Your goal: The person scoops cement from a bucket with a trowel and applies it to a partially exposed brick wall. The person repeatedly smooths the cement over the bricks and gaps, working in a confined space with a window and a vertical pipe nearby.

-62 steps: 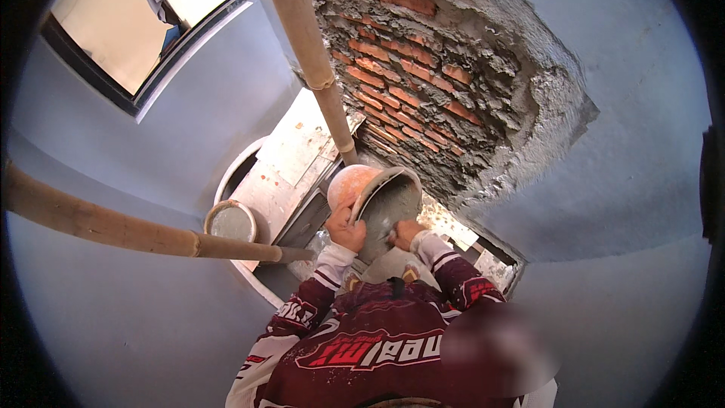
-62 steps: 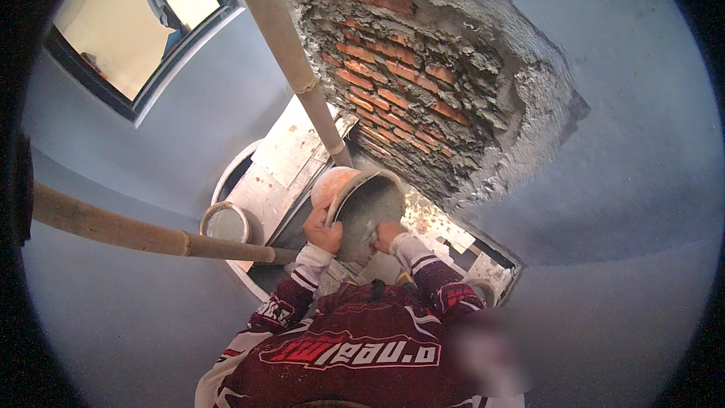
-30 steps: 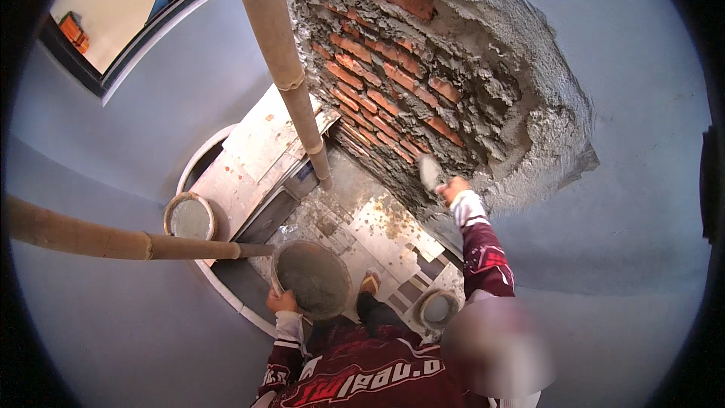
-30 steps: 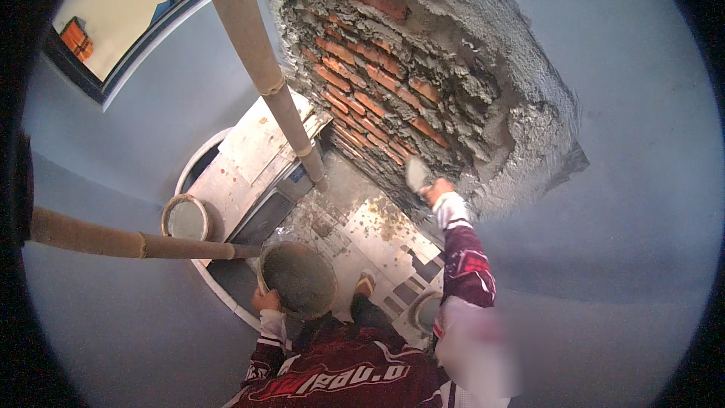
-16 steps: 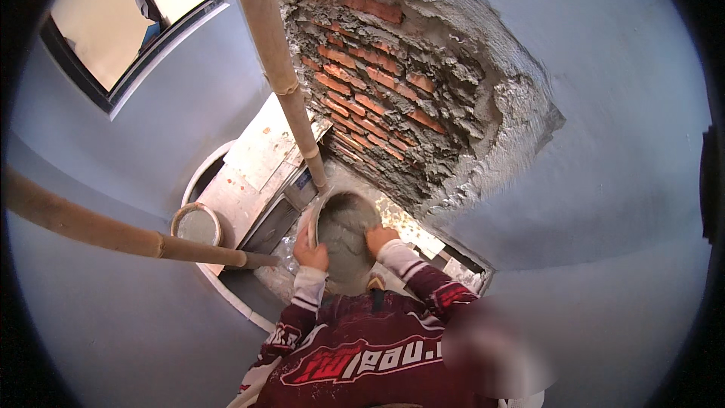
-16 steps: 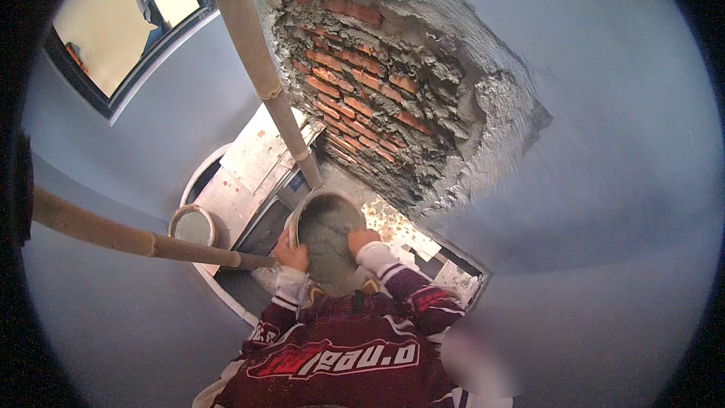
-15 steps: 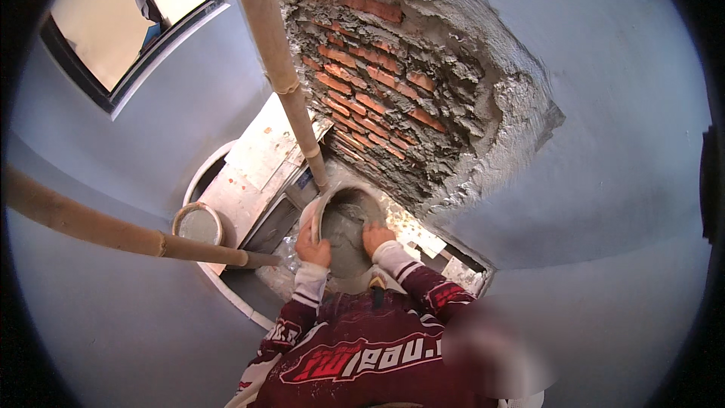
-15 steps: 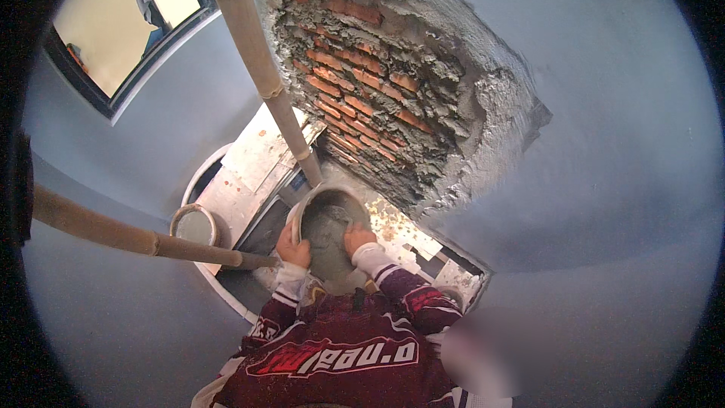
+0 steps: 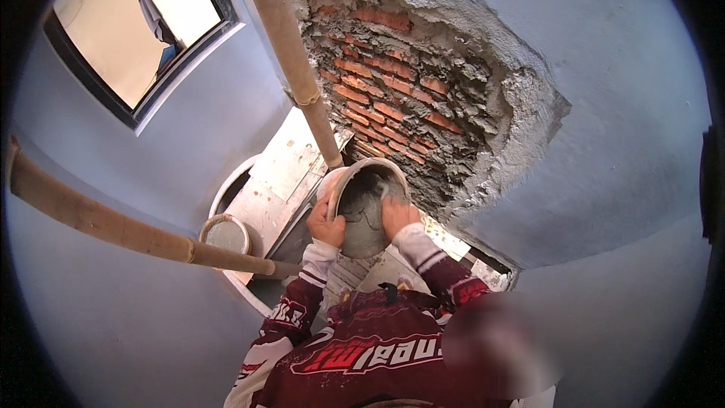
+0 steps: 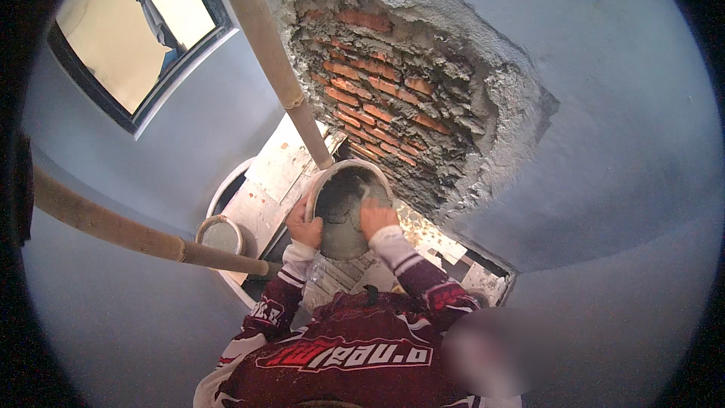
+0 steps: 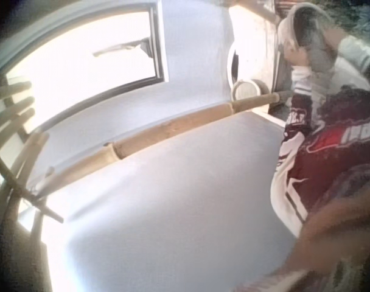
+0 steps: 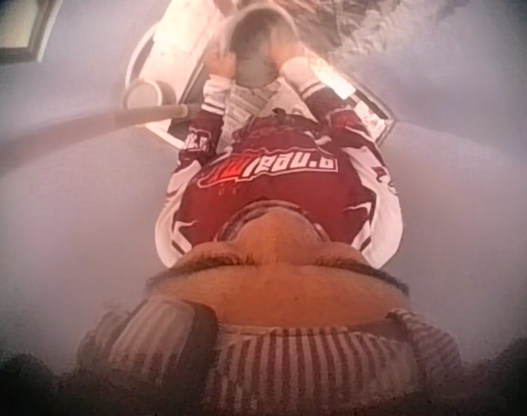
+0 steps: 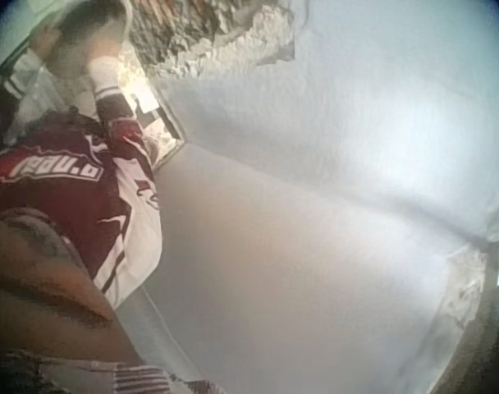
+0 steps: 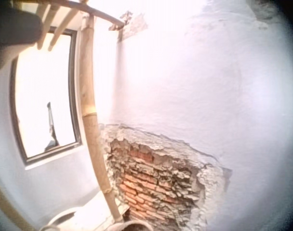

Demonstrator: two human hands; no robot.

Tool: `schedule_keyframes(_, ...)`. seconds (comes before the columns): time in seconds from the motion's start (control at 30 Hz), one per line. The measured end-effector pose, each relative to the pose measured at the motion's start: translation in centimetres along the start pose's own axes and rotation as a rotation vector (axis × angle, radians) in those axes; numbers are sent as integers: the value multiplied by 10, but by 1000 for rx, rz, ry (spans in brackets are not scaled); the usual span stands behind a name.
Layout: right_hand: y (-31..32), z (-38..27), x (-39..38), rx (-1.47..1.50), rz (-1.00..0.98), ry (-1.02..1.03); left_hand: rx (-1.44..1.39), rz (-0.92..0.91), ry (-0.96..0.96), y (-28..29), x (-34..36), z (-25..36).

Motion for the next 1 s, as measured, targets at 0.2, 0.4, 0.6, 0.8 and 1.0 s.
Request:
schedule_keyframes(0.2, -20, -7, -9, 38, -205, 28, 100, -61, -174, -6, -5, 24)
schedule_keyframes(0.4, -57, -12, -21, 406, -367, 22, 108, -186, -282, -19, -23, 65)
schedule_keyframes(0.6, -9, -46, -31, 240, -173, 162, 110, -87, -216, 27, -13, 29)
schedule_keyframes(0.8, 15, 18, -21, 23, -162, -96, 120, -14, -247, 33, -16, 32)
schedule_keyframes(1.0, -83, -42, -16, 636, -516, 60, 96, -133, -277, 6, -25, 49)
Point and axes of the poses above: each hand's wrist, its own x-axis towards the middle knuckle, its own y-axis out of the back of the hand, z = x × y, the point moved 8 cm from there along x, towards the middle knuckle, and after that the axes turned 13 degrees about -x, right-handed, at the moved point
